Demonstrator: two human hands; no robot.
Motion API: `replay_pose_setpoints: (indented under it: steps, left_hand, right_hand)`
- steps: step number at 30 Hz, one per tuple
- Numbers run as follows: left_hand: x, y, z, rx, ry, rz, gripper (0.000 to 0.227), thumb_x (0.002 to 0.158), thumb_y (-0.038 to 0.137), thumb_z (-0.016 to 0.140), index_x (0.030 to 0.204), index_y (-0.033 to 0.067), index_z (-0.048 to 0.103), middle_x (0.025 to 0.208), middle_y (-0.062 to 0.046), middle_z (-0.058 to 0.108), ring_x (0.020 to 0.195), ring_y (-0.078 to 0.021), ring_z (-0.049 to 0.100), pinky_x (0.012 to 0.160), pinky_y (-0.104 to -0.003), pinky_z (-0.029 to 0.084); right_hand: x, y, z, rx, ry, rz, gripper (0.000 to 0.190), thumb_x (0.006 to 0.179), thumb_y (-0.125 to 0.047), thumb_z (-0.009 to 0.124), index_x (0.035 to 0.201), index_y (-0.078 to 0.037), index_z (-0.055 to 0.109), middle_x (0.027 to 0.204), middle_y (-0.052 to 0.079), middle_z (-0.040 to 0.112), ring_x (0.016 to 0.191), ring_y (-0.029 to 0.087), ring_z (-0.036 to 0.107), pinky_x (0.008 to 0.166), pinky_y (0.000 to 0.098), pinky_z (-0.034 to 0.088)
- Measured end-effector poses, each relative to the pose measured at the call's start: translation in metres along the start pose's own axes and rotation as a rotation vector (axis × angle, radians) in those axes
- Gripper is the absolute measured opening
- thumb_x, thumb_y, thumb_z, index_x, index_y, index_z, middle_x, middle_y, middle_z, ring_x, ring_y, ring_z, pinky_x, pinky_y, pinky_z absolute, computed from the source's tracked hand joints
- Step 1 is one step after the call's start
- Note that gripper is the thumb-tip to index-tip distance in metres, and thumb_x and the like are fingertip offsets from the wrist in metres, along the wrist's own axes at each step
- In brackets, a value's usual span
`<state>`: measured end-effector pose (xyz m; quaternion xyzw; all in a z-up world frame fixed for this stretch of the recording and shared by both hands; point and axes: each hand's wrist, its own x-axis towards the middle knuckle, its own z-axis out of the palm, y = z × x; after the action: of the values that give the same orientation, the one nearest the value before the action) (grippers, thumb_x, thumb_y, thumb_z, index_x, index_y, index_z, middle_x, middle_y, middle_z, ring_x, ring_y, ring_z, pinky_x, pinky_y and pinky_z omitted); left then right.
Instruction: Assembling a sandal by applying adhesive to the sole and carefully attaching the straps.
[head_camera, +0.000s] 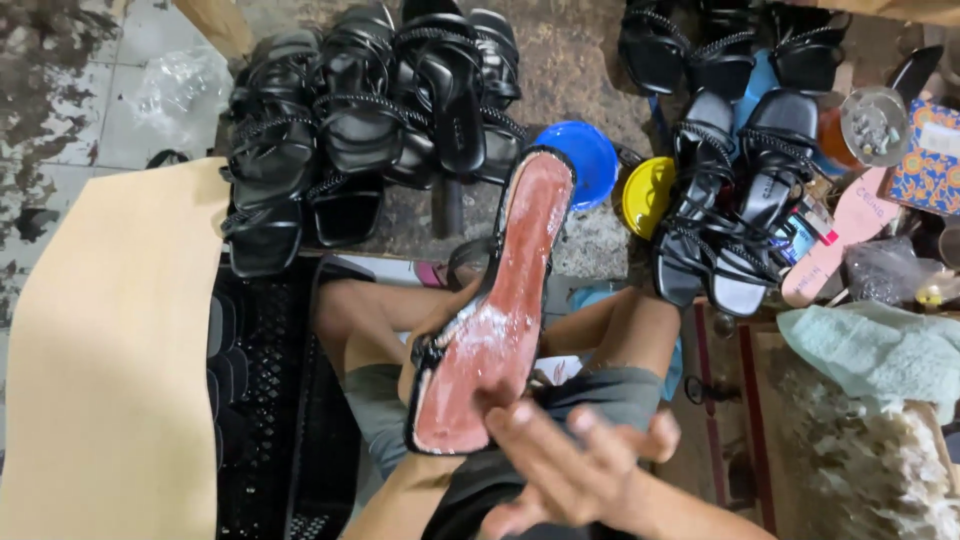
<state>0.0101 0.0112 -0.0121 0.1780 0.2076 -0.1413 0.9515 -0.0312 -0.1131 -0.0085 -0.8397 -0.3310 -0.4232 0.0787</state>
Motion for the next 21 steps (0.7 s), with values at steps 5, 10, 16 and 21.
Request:
replay_pose_setpoints:
  steps: [5,10,16,21]
  left_hand:
    - [0.000,0.002,0.005,-0.077,-0.018,-0.129,0.035,0.084,0.015,0.043,0.111,-0.0034,0.052,0.101,-0.018,0.057,0.091,-0.0284,0.055,0.082,-0.037,0.044]
    - [-0.007,0.008,0.006,-0.124,-0.047,-0.231,0.035,0.084,0.018,0.043,0.113,-0.0020,0.051,0.104,-0.017,0.057,0.095,-0.0265,0.054,0.085,-0.035,0.042]
    - [-0.002,0.013,0.014,-0.194,-0.089,-0.352,0.036,0.085,0.020,0.042,0.114,0.0000,0.050,0.108,-0.015,0.055,0.100,-0.0239,0.052,0.089,-0.033,0.039]
    - [-0.007,0.016,0.018,-0.241,-0.125,-0.433,0.037,0.086,0.023,0.042,0.116,0.0014,0.049,0.111,-0.014,0.055,0.104,-0.0220,0.050,0.092,-0.032,0.037]
  right_hand:
    - [0.004,-0.009,-0.003,0.562,-0.362,0.247,0.061,0.083,-0.069,0.013,0.130,-0.036,0.033,0.143,0.020,0.006,0.134,0.036,-0.010,0.107,0.0580,-0.010]
    - [0.001,0.001,-0.001,0.570,-0.420,0.350,0.060,0.084,-0.066,0.007,0.129,-0.037,0.036,0.144,0.018,-0.008,0.133,0.042,-0.017,0.106,0.0638,-0.012]
    - [-0.001,0.011,0.003,0.477,-0.312,0.345,0.052,0.088,-0.062,0.015,0.124,-0.037,0.043,0.146,0.013,0.002,0.136,0.037,-0.009,0.110,0.0582,-0.006]
    - [-0.004,-0.011,-0.005,0.400,-0.283,0.329,0.050,0.088,-0.063,0.013,0.122,-0.042,0.043,0.134,0.004,0.036,0.133,0.030,0.009,0.108,0.0510,0.001]
